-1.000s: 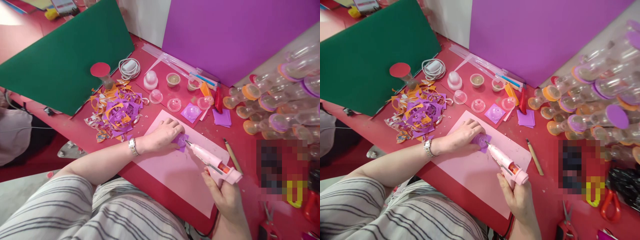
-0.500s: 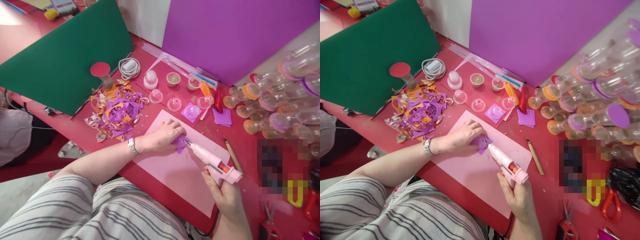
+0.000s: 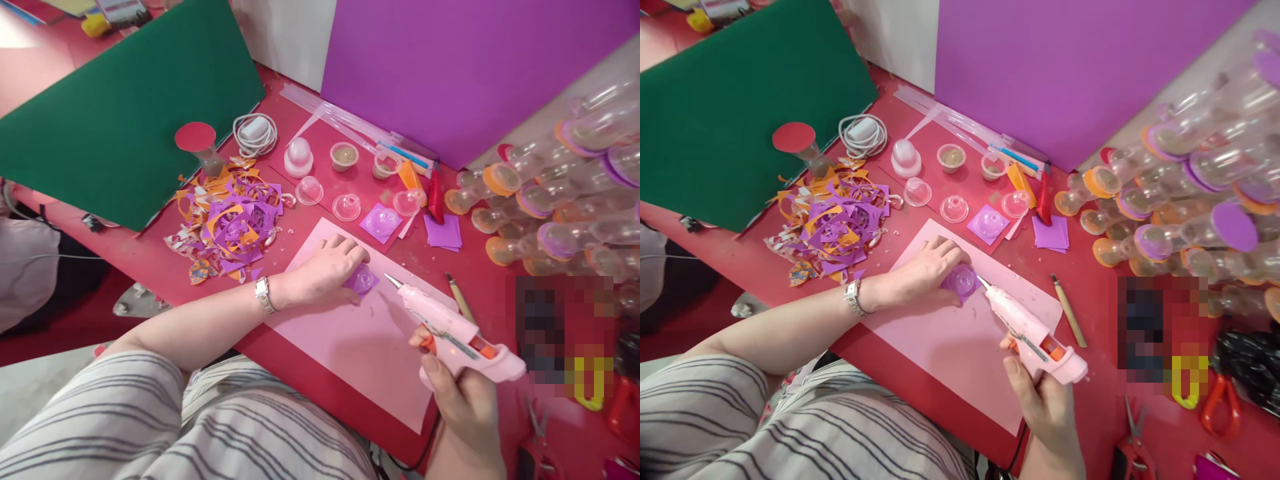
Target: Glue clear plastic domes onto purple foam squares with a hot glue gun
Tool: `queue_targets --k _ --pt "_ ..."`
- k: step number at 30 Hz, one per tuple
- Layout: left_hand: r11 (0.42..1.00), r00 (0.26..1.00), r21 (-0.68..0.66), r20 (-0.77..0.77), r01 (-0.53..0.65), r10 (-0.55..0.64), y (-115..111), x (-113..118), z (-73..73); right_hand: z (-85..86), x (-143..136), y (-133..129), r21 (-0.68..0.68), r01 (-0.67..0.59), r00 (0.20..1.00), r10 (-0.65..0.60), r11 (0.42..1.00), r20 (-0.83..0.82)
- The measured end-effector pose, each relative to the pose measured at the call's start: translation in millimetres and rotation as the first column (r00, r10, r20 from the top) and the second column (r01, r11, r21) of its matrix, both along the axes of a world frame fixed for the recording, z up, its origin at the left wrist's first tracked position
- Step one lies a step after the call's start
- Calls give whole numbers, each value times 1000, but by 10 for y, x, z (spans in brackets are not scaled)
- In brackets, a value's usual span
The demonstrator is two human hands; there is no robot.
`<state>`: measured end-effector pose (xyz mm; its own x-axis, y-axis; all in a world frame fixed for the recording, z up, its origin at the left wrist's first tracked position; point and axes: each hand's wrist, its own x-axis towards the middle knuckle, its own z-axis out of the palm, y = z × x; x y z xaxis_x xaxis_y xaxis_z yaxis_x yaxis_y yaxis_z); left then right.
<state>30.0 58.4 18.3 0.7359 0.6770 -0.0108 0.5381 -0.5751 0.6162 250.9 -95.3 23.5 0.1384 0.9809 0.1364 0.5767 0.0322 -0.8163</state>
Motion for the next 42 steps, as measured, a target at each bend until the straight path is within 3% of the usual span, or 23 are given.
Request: queue_targets --k 5,9,13,21,28,42 --pt "1000 1000 19 10 -9 9 13 -2 -48 -109 80 -136 -95 82 989 -93 992 -114" --pt "1000 1000 0 27 10 -10 15 -18 -42 -65 49 -105 -124 12 986 -32 992 -164" --pt "1000 1000 11 -13 -6 6 8 -22 -33 20 -23 16 -58 -8 997 4 998 -81" --pt "998 999 61 -52 -1 4 23 -17 -41 -123 14 -25 -118 42 999 -44 992 -19" --pt "998 998 68 -58 0 4 20 -25 -33 -37 -30 59 -105 -3 1000 4 994 3" --pt "999 998 50 -67 5 -2 16 -17 1 -69 -4 47 -37 -48 990 53 998 129"
